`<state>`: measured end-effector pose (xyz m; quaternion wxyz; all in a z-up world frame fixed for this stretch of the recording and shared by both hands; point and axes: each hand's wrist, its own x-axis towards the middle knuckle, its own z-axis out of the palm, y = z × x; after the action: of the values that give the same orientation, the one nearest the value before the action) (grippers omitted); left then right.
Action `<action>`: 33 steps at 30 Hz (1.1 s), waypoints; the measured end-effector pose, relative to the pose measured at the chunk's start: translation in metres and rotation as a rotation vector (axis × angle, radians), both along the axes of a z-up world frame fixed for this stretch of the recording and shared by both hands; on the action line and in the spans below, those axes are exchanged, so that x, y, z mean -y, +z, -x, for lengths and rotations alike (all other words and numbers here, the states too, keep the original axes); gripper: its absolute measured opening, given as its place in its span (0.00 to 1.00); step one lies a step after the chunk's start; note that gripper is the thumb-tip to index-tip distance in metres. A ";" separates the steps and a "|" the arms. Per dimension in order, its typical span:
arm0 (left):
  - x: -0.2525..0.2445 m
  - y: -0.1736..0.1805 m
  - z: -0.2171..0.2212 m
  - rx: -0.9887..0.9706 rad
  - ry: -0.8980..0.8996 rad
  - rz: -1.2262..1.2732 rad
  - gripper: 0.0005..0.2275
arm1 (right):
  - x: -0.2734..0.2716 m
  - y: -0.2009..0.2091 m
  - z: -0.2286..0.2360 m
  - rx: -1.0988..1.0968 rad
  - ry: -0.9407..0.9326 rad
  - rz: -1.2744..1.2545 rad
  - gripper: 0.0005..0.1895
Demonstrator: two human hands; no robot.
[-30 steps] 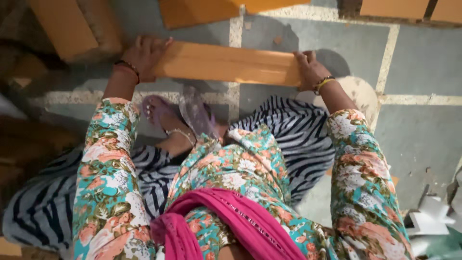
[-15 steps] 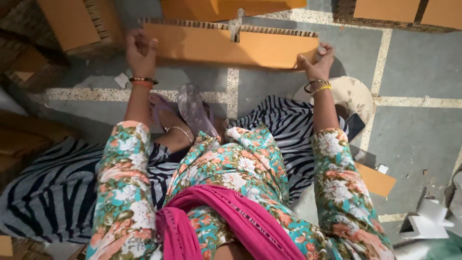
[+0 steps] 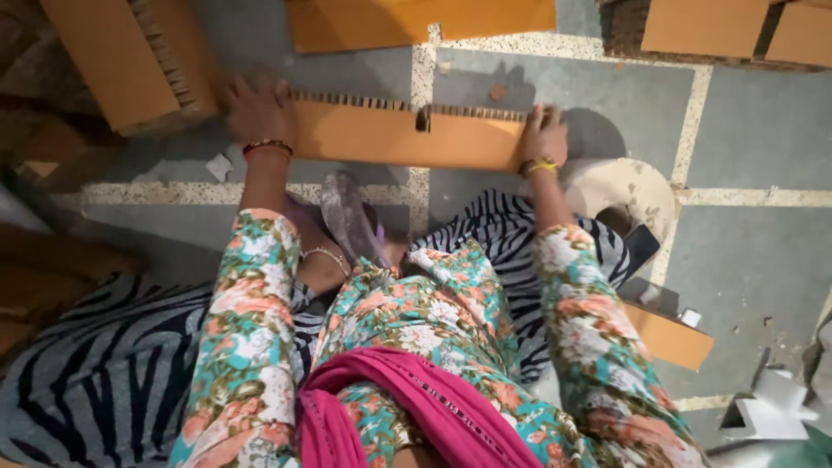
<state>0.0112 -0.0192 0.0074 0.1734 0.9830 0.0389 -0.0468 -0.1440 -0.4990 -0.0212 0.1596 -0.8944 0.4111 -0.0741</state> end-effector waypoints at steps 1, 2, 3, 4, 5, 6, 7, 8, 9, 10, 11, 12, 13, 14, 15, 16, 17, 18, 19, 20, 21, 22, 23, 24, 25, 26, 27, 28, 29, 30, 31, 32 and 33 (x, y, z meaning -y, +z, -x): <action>-0.001 -0.012 -0.002 0.013 -0.011 0.039 0.19 | -0.013 0.007 -0.004 -0.071 -0.022 0.000 0.24; -0.004 -0.024 -0.004 0.026 -0.021 0.079 0.17 | -0.018 0.015 -0.009 -0.071 -0.034 -0.003 0.24; -0.008 -0.037 -0.006 0.074 -0.042 0.135 0.17 | -0.021 0.020 -0.009 -0.079 -0.053 -0.004 0.23; -0.014 -0.048 -0.008 0.122 -0.063 0.192 0.17 | -0.023 0.022 -0.010 -0.086 -0.071 -0.005 0.22; -0.015 -0.056 -0.010 0.172 -0.084 0.253 0.17 | -0.024 0.023 -0.011 -0.073 -0.068 0.013 0.22; -0.015 -0.062 -0.009 0.201 -0.081 0.251 0.17 | -0.025 0.023 -0.011 -0.060 -0.065 0.031 0.22; -0.015 -0.063 -0.009 0.234 -0.080 0.247 0.16 | -0.025 0.022 -0.014 -0.044 -0.063 0.047 0.22; -0.014 -0.062 -0.010 0.267 -0.079 0.243 0.16 | -0.022 0.022 -0.020 -0.054 -0.060 0.064 0.22; -0.015 -0.059 -0.008 0.254 -0.082 0.243 0.16 | -0.021 0.020 -0.019 -0.077 -0.060 0.073 0.22; -0.016 -0.056 -0.007 0.242 -0.086 0.244 0.16 | -0.022 0.018 -0.016 -0.101 -0.060 0.083 0.22; -0.012 -0.053 -0.008 0.239 -0.091 0.250 0.16 | -0.022 0.018 -0.014 -0.081 -0.057 0.077 0.22; -0.009 -0.051 -0.005 0.246 -0.090 0.258 0.16 | -0.021 0.020 -0.012 -0.062 -0.054 0.070 0.22; -0.008 -0.048 -0.005 0.260 -0.088 0.264 0.16 | -0.023 0.018 -0.014 -0.036 -0.049 0.061 0.22; -0.010 -0.046 -0.006 0.273 -0.086 0.269 0.16 | -0.023 0.017 -0.015 -0.038 -0.040 0.058 0.22; -0.011 -0.046 -0.006 0.284 -0.095 0.271 0.16 | -0.019 0.016 -0.015 -0.044 -0.030 0.057 0.22; -0.012 -0.047 -0.006 0.295 -0.103 0.272 0.15 | -0.018 0.014 -0.013 -0.049 -0.019 0.056 0.22; -0.010 -0.048 -0.007 0.313 -0.107 0.280 0.15 | -0.016 0.011 -0.013 -0.041 -0.021 0.056 0.22; -0.010 -0.049 -0.007 0.362 -0.106 0.230 0.15 | -0.014 0.008 -0.013 -0.032 -0.022 0.056 0.22; -0.010 -0.050 -0.006 0.410 -0.102 0.178 0.15 | -0.012 0.004 -0.012 -0.025 -0.021 0.054 0.22; -0.011 -0.050 -0.005 0.458 -0.098 0.126 0.15 | -0.008 -0.001 -0.009 -0.033 -0.016 0.051 0.21; -0.010 -0.049 -0.005 0.391 -0.056 0.156 0.15 | -0.002 -0.004 -0.008 -0.036 -0.008 0.049 0.21; -0.009 -0.048 -0.007 0.324 -0.015 0.186 0.16 | 0.005 -0.007 -0.007 -0.040 0.001 0.047 0.21; -0.009 -0.047 -0.008 0.259 0.028 0.217 0.16 | 0.013 -0.011 -0.009 0.039 -0.050 0.042 0.23; -0.008 -0.045 -0.009 0.260 0.042 0.226 0.16 | 0.020 -0.015 -0.011 0.118 -0.100 0.036 0.24; -0.008 -0.043 -0.008 0.260 0.058 0.233 0.15 | 0.026 -0.018 -0.013 0.195 -0.147 0.028 0.25; -0.008 -0.042 -0.006 0.261 0.074 0.240 0.15 | 0.031 -0.019 -0.014 0.146 -0.126 -0.014 0.27; -0.009 -0.041 -0.005 0.214 0.088 0.236 0.15 | 0.036 -0.019 -0.014 0.094 -0.107 -0.056 0.30; -0.010 -0.042 -0.005 0.167 0.101 0.233 0.16 | 0.039 -0.020 -0.016 0.041 -0.088 -0.097 0.34; -0.010 -0.046 -0.004 0.116 0.110 0.232 0.16 | 0.039 -0.022 -0.015 0.051 -0.098 -0.094 0.34; -0.011 -0.052 -0.003 0.145 0.098 0.226 0.15 | 0.039 -0.024 -0.015 0.060 -0.107 -0.092 0.34; -0.013 -0.058 -0.005 0.175 0.080 0.220 0.14 | 0.039 -0.025 -0.015 0.073 -0.123 -0.091 0.35; -0.016 -0.066 -0.008 0.206 0.062 0.213 0.14 | 0.040 -0.025 -0.015 0.069 -0.119 -0.082 0.35; -0.018 -0.076 -0.010 0.239 0.063 0.221 0.13 | 0.041 -0.026 -0.015 0.064 -0.117 -0.075 0.35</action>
<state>0.0211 -0.0009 -0.0688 0.2851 0.9548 0.0433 0.0720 -0.1294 -0.5401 -0.0472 0.2014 -0.8595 0.4597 -0.0962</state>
